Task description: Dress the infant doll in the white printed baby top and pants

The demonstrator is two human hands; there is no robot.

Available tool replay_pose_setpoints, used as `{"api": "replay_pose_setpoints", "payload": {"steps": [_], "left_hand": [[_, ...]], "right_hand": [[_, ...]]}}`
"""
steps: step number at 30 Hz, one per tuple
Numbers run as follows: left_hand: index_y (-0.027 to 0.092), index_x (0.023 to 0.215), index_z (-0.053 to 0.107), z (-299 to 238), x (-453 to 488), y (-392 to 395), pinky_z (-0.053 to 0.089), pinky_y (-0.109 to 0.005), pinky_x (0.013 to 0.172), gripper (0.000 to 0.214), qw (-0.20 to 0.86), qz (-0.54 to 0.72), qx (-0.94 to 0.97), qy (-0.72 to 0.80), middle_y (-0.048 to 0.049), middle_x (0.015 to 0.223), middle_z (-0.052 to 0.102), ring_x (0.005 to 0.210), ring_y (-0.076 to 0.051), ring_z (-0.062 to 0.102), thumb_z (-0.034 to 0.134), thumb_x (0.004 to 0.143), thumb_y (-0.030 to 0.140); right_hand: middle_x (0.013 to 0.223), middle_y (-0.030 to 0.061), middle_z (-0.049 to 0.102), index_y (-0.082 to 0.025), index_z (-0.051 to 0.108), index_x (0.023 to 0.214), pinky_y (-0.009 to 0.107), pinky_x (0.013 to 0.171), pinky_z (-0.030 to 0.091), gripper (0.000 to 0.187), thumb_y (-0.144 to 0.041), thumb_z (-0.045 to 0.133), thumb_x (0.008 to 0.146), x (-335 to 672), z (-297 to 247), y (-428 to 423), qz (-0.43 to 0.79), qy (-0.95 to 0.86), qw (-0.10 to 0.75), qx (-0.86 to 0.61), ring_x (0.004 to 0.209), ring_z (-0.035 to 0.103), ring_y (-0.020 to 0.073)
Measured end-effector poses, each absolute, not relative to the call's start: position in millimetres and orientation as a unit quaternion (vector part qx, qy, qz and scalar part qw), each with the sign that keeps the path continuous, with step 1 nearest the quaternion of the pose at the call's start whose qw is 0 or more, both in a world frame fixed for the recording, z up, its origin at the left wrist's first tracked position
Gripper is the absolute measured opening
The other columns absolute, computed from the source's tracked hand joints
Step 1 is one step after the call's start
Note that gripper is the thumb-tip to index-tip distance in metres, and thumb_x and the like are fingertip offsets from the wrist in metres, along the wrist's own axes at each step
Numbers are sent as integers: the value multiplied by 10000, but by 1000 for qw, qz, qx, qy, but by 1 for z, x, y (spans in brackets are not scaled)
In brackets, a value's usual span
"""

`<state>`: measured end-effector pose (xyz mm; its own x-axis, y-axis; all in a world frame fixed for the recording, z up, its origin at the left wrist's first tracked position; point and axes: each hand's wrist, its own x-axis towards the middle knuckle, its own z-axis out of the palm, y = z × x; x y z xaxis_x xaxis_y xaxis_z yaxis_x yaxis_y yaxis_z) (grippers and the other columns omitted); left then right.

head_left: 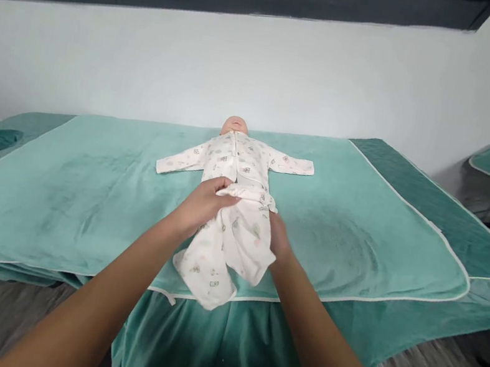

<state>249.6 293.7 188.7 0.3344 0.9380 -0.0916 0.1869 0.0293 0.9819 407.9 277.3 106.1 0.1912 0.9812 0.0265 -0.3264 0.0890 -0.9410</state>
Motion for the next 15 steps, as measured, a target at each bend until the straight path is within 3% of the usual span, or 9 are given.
{"api": "replay_pose_setpoints", "payload": {"steps": [3,5,9,15], "left_hand": [[206,841,610,188,262,312,442,-273,775,110,435,411,646,474,22,859,640,839,-160,592,674,780,272],[200,825,612,189,270,323,430,-268,815,94,383,427,670,471,23,870,639,883,-164,582,667,762,242],[198,834,602,187,279,338,420,-260,809,77,337,453,691,452,22,861,622,878,-164,561,628,772,237],[204,820,554,175,285,338,392,-252,756,111,321,426,715,452,24,829,594,829,-158,531,588,837,309]], "right_hand": [[1024,56,733,-216,663,1000,364,858,517,292,-431,593,815,403,102,290,513,-326,673,-422,920,658,226],[1047,37,713,-215,652,1009,339,846,500,287,-420,595,817,404,97,303,467,-340,690,-436,927,629,210],[848,-9,639,-218,572,840,287,736,444,200,-413,528,849,413,89,334,335,-406,686,-502,809,544,180],[736,-9,562,-247,494,801,298,699,361,106,-352,511,805,433,86,377,244,-470,649,-546,706,469,189]]}}
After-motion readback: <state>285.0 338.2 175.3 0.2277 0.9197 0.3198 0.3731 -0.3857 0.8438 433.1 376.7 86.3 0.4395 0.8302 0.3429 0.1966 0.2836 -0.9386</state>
